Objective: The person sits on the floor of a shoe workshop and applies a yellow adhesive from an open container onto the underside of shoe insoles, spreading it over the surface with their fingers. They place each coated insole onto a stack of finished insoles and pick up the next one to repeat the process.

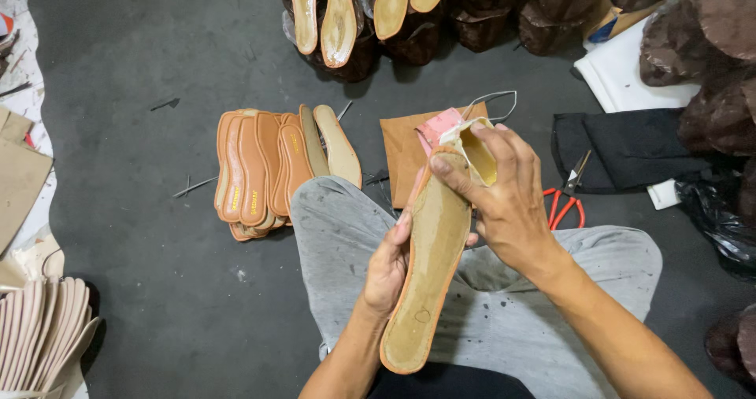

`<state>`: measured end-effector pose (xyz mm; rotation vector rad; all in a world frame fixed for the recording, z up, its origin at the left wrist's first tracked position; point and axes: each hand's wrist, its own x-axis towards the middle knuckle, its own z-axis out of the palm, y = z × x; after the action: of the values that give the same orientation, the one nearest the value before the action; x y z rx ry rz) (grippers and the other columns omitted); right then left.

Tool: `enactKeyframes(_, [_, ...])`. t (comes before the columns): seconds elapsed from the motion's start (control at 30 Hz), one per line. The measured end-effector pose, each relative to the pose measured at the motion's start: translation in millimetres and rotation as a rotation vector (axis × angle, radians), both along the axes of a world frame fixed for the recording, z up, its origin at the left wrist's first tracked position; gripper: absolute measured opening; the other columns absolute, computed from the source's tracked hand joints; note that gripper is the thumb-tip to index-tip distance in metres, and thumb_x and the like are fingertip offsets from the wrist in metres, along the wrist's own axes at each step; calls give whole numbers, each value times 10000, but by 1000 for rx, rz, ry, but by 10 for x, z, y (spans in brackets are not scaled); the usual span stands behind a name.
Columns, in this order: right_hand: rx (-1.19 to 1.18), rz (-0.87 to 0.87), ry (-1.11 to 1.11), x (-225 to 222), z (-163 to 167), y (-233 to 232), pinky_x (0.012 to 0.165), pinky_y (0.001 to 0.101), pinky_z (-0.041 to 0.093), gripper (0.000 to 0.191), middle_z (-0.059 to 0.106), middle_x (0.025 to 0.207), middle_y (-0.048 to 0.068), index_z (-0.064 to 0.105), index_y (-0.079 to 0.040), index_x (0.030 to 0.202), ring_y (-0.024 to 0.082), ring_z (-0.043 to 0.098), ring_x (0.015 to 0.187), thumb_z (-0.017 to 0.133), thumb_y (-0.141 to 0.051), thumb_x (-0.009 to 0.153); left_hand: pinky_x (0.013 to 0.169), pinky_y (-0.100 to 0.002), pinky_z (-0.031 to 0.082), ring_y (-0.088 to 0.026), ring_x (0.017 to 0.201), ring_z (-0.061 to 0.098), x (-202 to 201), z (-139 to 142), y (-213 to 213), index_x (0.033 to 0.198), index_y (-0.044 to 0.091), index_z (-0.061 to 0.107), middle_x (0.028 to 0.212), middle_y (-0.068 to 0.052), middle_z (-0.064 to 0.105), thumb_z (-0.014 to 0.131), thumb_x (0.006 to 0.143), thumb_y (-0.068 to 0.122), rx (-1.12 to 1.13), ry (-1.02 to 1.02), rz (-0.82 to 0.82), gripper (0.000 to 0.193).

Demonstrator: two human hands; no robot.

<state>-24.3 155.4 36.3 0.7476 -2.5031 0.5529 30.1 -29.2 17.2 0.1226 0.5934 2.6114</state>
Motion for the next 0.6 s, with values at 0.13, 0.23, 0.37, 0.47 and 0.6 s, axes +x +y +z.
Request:
enactKeyframes(0.13, [80,-32,10,69,-123,-54,1227,646,211,670,339,1556,174,578,-379,1462,437,283,1467,701,-195,830,962,-309,559,-282,1248,619,-14,-4,-10,1727,102,179,1526,-189,482,312,1132,548,-9,-4,26,756])
enactKeyframes(0.23, [148,-72,55,116,-193,-122,1250,639,197,666,336,1583,132,588,-436,1478,399,247,1511,674,-137,889,1043,-280,501,-181,1293,566,-42,14,-27,1725,156,188,1584,-75,470,280,1098,598,-27,-33,47,773])
enactKeyframes(0.37, [151,-55,78,195,-238,-186,1263,626,158,693,337,1600,115,585,-475,1465,363,215,1539,648,-48,923,1074,-299,469,-179,1320,548,-99,29,-33,1709,101,214,1584,-75,470,269,1093,620,0,-90,60,807])
enactKeyframes(0.47, [162,-41,74,281,-263,-205,1258,621,142,702,344,1600,116,586,-472,1470,348,204,1544,642,-25,931,1111,-314,462,-188,1350,562,-135,12,-48,1705,110,221,1595,-83,471,262,1069,616,42,-154,86,813])
enactKeyframes(0.6, [178,5,11,393,-317,-189,1247,627,123,739,360,1580,109,599,-468,1436,350,200,1529,625,-16,852,1140,-394,466,-295,1270,579,-189,-54,-80,1717,153,206,1593,-104,464,266,1122,653,156,43,52,780])
